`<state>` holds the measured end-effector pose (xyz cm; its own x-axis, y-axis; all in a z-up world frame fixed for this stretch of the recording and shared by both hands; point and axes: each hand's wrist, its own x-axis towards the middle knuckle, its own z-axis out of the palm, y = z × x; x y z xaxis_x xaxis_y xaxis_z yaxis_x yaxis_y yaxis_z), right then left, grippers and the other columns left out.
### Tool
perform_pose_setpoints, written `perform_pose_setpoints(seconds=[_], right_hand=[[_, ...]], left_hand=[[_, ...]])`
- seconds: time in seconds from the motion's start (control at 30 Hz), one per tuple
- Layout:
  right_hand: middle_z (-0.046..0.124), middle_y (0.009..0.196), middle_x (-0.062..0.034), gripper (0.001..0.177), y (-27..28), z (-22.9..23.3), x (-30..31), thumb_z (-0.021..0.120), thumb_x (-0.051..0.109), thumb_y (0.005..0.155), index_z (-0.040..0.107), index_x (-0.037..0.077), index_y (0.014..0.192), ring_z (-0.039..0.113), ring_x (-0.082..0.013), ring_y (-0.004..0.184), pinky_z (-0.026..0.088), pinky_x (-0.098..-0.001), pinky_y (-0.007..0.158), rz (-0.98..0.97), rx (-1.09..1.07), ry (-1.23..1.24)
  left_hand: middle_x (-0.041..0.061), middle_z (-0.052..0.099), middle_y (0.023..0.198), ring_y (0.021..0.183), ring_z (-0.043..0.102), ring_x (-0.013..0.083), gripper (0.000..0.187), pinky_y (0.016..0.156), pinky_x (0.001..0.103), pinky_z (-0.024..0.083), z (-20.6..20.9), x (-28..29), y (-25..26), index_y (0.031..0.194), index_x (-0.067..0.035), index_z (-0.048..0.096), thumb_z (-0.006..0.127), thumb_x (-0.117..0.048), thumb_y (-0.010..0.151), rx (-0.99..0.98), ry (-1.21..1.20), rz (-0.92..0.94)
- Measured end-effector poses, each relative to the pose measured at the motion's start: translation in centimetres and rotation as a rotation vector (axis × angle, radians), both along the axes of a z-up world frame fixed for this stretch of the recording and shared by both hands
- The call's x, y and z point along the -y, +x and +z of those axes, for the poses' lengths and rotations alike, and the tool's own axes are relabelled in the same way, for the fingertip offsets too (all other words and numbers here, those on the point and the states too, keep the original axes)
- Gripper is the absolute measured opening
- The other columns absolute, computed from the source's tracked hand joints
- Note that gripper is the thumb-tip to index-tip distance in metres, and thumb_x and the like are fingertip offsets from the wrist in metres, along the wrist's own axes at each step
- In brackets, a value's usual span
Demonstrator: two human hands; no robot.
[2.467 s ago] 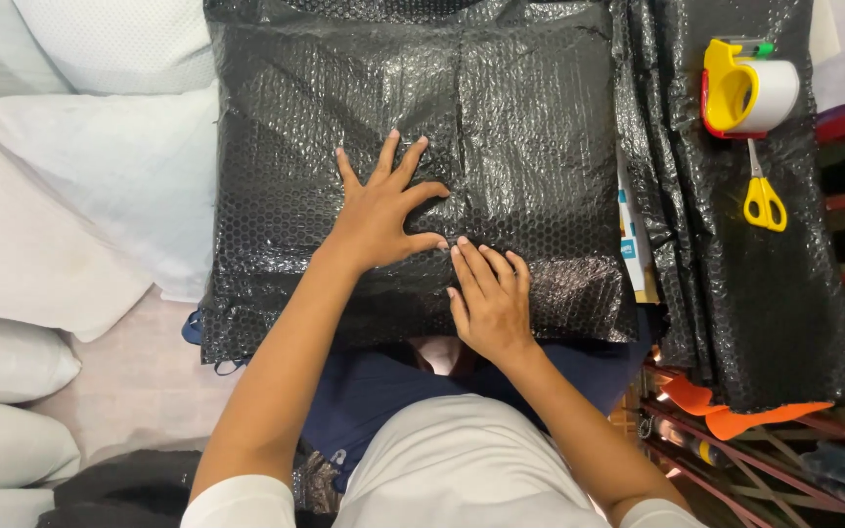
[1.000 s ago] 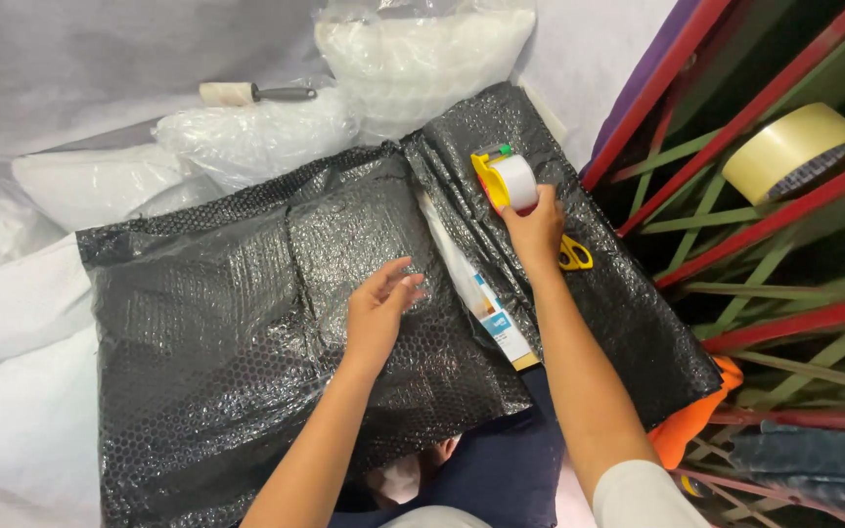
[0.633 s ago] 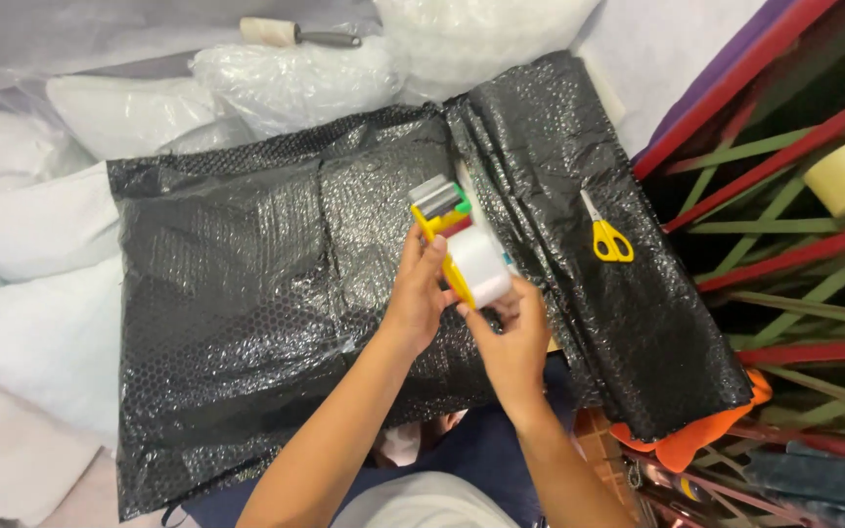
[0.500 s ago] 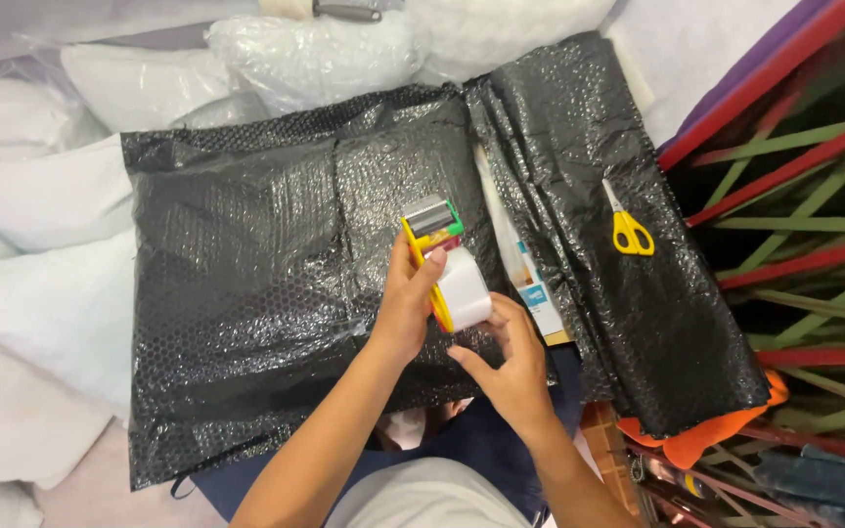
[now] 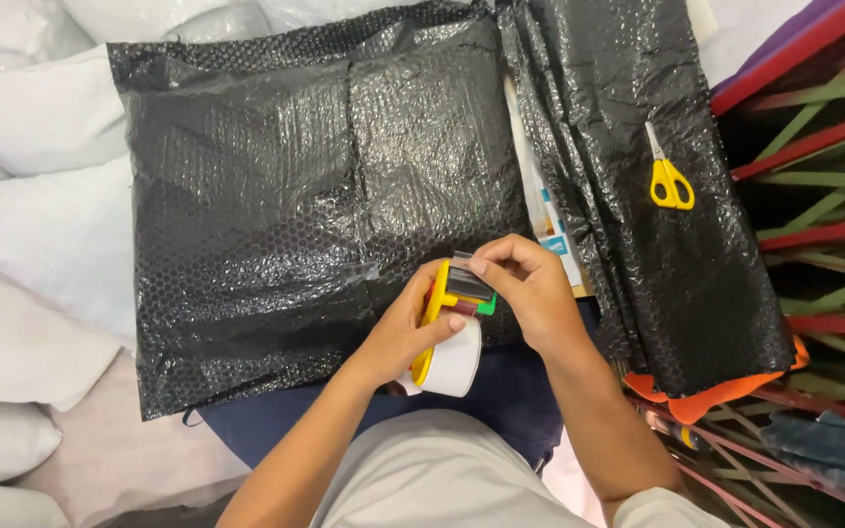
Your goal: Securing a pillow inside black bubble wrap using tape and scissors.
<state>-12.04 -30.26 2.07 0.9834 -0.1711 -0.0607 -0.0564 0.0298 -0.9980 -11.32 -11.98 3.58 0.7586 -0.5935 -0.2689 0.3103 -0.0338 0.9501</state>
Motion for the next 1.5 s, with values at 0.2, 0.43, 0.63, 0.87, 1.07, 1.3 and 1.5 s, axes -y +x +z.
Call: perform_pose_setpoints(seconds=[0.2, 0.43, 0.63, 0.87, 1.07, 1.3, 1.5], right_hand=[[0.073, 0.088, -0.0041, 0.01, -1.3, -0.4, -0.6, 0.076, 0.01, 0.093, 0.072, 0.005, 0.086, 0.056, -0.0082, 0.067, 0.047, -0.0202, 0.06, -0.015, 0.046, -0.18], [0.073, 0.077, -0.0038, 0.011, -2.2, -0.3, -1.5, 0.078, 0.009, 0.092, 0.073, 0.005, 0.083, 0.055, -0.0074, 0.061, 0.047, -0.0214, 0.056, -0.068, 0.075, -0.289], [0.067, 0.061, -0.0029, 0.016, -2.2, -1.1, -1.5, 0.076, 0.012, 0.093, 0.071, 0.006, 0.079, 0.049, -0.0054, 0.055, 0.044, -0.022, 0.052, -0.1, 0.037, -0.328], [0.076, 0.075, -0.0135, 0.017, -2.1, -2.7, -1.8, 0.068, 0.011, 0.099, 0.068, 0.001, 0.086, 0.068, -0.0082, 0.066, 0.057, -0.0227, 0.054, -0.113, -0.187, -0.088], [0.076, 0.08, -0.014, 0.015, -1.9, -1.9, -1.9, 0.068, 0.01, 0.098, 0.067, 0.0, 0.088, 0.073, -0.0127, 0.071, 0.064, -0.0283, 0.061, -0.134, -0.241, 0.039], [0.072, 0.076, -0.0119, 0.014, -1.8, -3.5, -1.0, 0.072, 0.011, 0.096, 0.067, 0.001, 0.087, 0.074, -0.0154, 0.069, 0.066, -0.0355, 0.063, -0.049, -0.287, 0.151], [0.071, 0.073, -0.0103, 0.019, -1.5, -2.8, -0.7, 0.075, 0.018, 0.094, 0.068, 0.003, 0.083, 0.073, -0.0146, 0.066, 0.066, -0.0344, 0.06, 0.018, -0.359, 0.159]], left_hand=[[0.022, 0.064, 0.122, 0.125, 0.06, 0.0412, 0.053, 0.108, 0.051, 0.045, 0.0, -0.5, -0.4, 0.144, -0.016, 0.05, 0.052, -0.044, 0.099, 0.013, 0.123, 0.042], [0.017, 0.062, 0.112, 0.116, 0.059, 0.0304, 0.036, 0.103, 0.044, 0.047, -0.8, -0.7, -1.2, 0.134, -0.014, 0.057, 0.05, -0.03, 0.103, 0.022, 0.074, 0.113], [0.02, 0.064, 0.112, 0.112, 0.063, 0.036, 0.035, 0.098, 0.044, 0.05, -1.1, -0.5, -1.7, 0.13, -0.011, 0.054, 0.044, -0.031, 0.103, 0.057, 0.122, 0.127], [0.02, 0.063, 0.105, 0.105, 0.065, 0.0365, 0.035, 0.09, 0.043, 0.052, -0.7, -0.9, -1.6, 0.13, -0.011, 0.055, 0.049, -0.03, 0.101, 0.068, 0.214, 0.061], [0.016, 0.062, 0.114, 0.111, 0.061, 0.031, 0.037, 0.095, 0.043, 0.049, -3.7, -2.1, -1.2, 0.134, -0.01, 0.051, 0.057, -0.022, 0.1, 0.123, 0.04, 0.061], [0.013, 0.052, 0.129, 0.112, 0.062, 0.0291, 0.06, 0.092, 0.045, 0.055, -4.0, -3.9, 1.3, 0.134, -0.013, 0.037, 0.076, -0.012, 0.088, 0.17, -0.121, -0.073], [0.018, 0.053, 0.135, 0.112, 0.064, 0.0438, 0.053, 0.091, 0.055, 0.057, -0.9, -4.1, 2.2, 0.129, -0.012, 0.052, 0.079, -0.01, 0.083, 0.186, -0.015, -0.206]])
